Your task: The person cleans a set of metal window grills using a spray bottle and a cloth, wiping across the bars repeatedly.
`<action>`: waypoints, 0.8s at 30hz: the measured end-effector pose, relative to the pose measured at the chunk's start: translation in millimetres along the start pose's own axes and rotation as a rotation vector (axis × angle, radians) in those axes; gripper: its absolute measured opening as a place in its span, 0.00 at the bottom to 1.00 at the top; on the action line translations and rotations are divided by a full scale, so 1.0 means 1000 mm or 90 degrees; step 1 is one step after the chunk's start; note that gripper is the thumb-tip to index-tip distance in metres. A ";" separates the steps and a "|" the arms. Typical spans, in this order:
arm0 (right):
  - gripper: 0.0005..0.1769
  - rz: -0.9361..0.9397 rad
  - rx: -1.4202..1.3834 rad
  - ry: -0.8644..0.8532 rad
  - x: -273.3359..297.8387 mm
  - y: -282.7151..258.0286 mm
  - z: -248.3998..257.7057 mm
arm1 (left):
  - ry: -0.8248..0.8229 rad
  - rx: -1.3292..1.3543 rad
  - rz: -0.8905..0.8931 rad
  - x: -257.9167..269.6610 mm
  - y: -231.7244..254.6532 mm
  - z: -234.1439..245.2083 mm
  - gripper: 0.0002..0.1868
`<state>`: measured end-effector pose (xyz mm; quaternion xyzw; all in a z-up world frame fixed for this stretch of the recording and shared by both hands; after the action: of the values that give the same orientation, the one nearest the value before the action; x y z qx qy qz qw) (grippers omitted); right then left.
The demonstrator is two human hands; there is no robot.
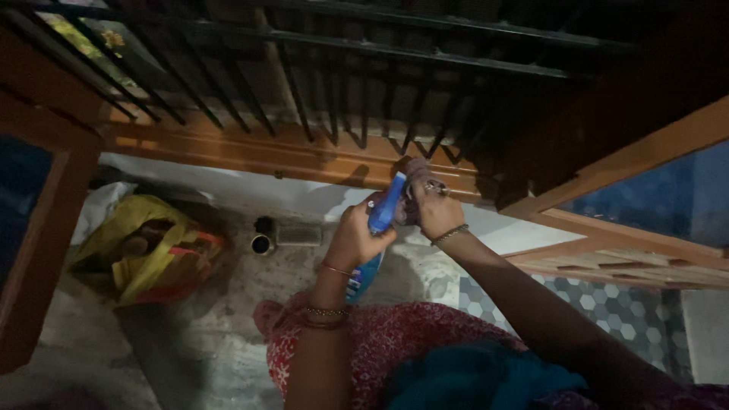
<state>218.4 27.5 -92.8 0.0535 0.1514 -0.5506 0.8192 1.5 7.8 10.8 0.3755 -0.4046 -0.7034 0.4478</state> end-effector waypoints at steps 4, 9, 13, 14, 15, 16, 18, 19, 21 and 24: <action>0.32 -0.113 0.015 -0.143 -0.045 0.002 -0.021 | -0.028 0.034 0.040 0.007 0.001 0.008 0.26; 0.36 -0.217 -0.089 -0.254 -0.070 0.022 -0.029 | -0.012 -0.002 0.015 0.016 0.000 0.017 0.23; 0.40 -0.090 -0.431 0.062 -0.043 0.026 -0.029 | -0.005 -0.020 -0.003 0.019 -0.003 0.013 0.24; 0.40 -0.093 -0.365 0.023 -0.041 0.025 -0.025 | 0.001 -0.035 -0.008 0.018 -0.004 0.010 0.23; 0.39 -0.113 -0.274 -0.038 -0.037 0.021 -0.022 | 0.005 -0.051 -0.007 0.021 -0.005 0.008 0.22; 0.39 -0.149 -0.168 -0.128 -0.039 0.017 -0.022 | 0.002 -0.034 0.008 0.022 -0.007 0.007 0.20; 0.39 -0.196 -0.045 -0.226 -0.048 0.017 -0.027 | -0.024 0.005 0.030 0.019 -0.010 -0.001 0.17; 0.39 -0.199 -0.002 -0.250 -0.054 0.016 -0.037 | -0.020 -0.002 0.031 0.018 -0.011 -0.005 0.16; 0.31 -0.153 0.104 -0.191 -0.069 0.019 -0.067 | -0.008 -0.017 0.033 0.016 -0.013 -0.008 0.16; 0.23 -0.170 0.120 -0.201 -0.088 0.053 -0.112 | -0.049 0.003 0.080 0.019 -0.012 -0.010 0.14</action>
<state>215.2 155.1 -176.3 0.0224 -0.0252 -0.6675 0.7438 0.5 -9.0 -7.5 0.3234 -0.4458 -0.6869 0.4742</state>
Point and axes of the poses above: each hand's wrist, its own x-axis away from the middle knuckle, its own z-axis out of the back of the hand, y = z × x, the point moved 2 cm from there along -x, towards the middle knuckle, and after that the axes turned 7 degrees about z, right-handed, at the moved point
